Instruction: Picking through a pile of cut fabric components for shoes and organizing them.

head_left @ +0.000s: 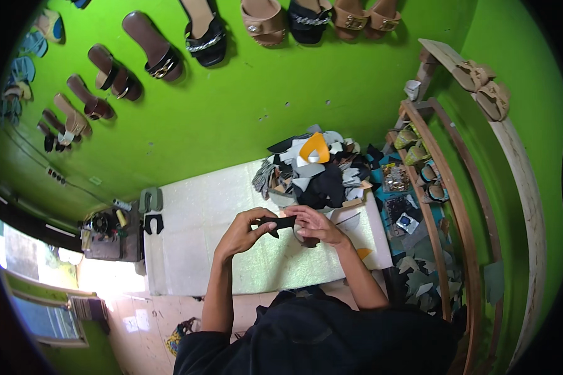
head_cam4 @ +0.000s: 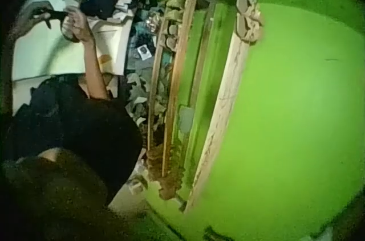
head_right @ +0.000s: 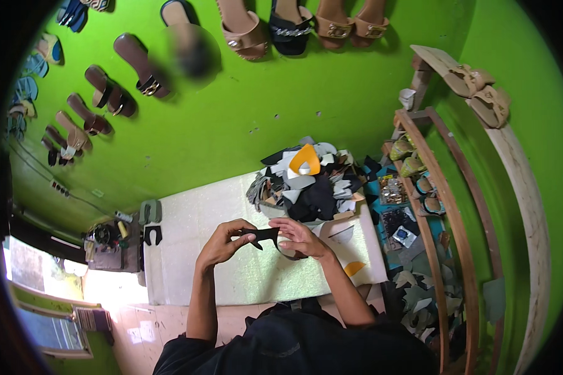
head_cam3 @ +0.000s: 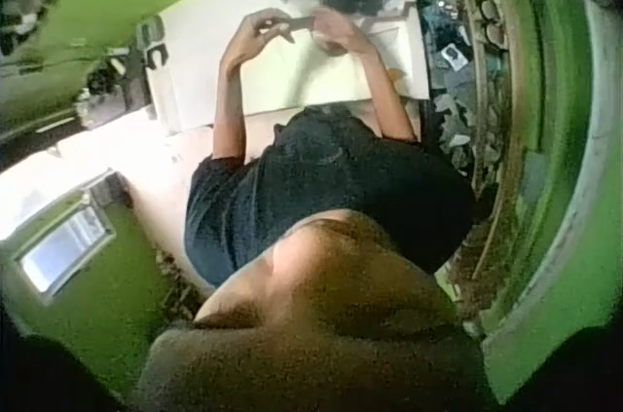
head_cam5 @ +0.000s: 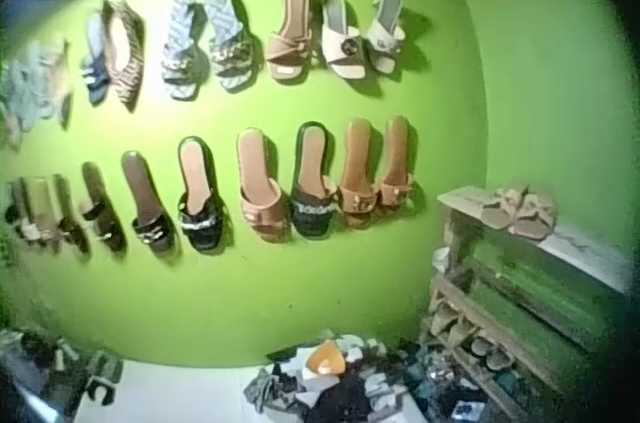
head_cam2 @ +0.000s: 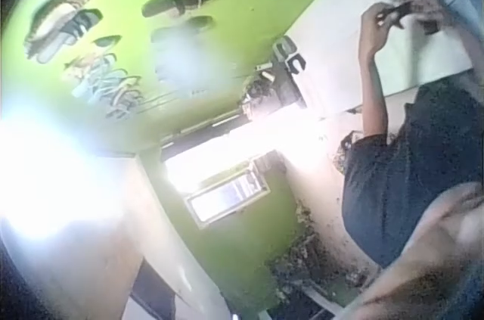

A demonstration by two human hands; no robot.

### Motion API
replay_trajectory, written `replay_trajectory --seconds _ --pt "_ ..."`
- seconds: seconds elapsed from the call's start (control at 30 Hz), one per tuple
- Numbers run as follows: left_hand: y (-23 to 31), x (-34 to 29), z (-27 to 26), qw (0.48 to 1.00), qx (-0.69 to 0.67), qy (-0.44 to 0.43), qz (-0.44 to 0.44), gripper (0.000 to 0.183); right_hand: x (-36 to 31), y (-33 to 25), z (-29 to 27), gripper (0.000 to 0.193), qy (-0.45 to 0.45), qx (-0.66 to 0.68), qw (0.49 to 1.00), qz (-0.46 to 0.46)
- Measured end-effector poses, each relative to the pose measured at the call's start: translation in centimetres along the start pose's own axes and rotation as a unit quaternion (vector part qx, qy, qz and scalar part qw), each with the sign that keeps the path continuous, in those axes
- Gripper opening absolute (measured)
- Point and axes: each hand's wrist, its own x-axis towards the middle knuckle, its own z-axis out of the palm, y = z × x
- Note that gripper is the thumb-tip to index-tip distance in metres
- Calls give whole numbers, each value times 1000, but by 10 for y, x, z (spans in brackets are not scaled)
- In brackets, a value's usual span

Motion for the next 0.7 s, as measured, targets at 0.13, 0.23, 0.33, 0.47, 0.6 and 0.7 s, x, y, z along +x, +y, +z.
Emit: replay_trajectory --seconds 0.13,0.23,0.33,0.47,0.6,0.7 --pt "-13 -27 -8 996 -61 45 -43 17 4 22 19 36 43 18 998 40" --pt "-26 -50 -12 987 -111 101 -63 18 13 37 35 20 79 -19 997 10" --pt "-49 -76 -20 976 -119 163 -81 18 25 40 58 27 93 -22 995 -5" --pt "-83 -118 -33 953 -155 243 -92 18 36 32 102 60 43 18 999 16" --pt "-94 -166 -46 900 -266 334 -80 25 46 55 150 53 49 2 999 23" --pt "-116 -212 -57 863 -314 388 -73 25 55 87 180 36 6 -63 998 28"
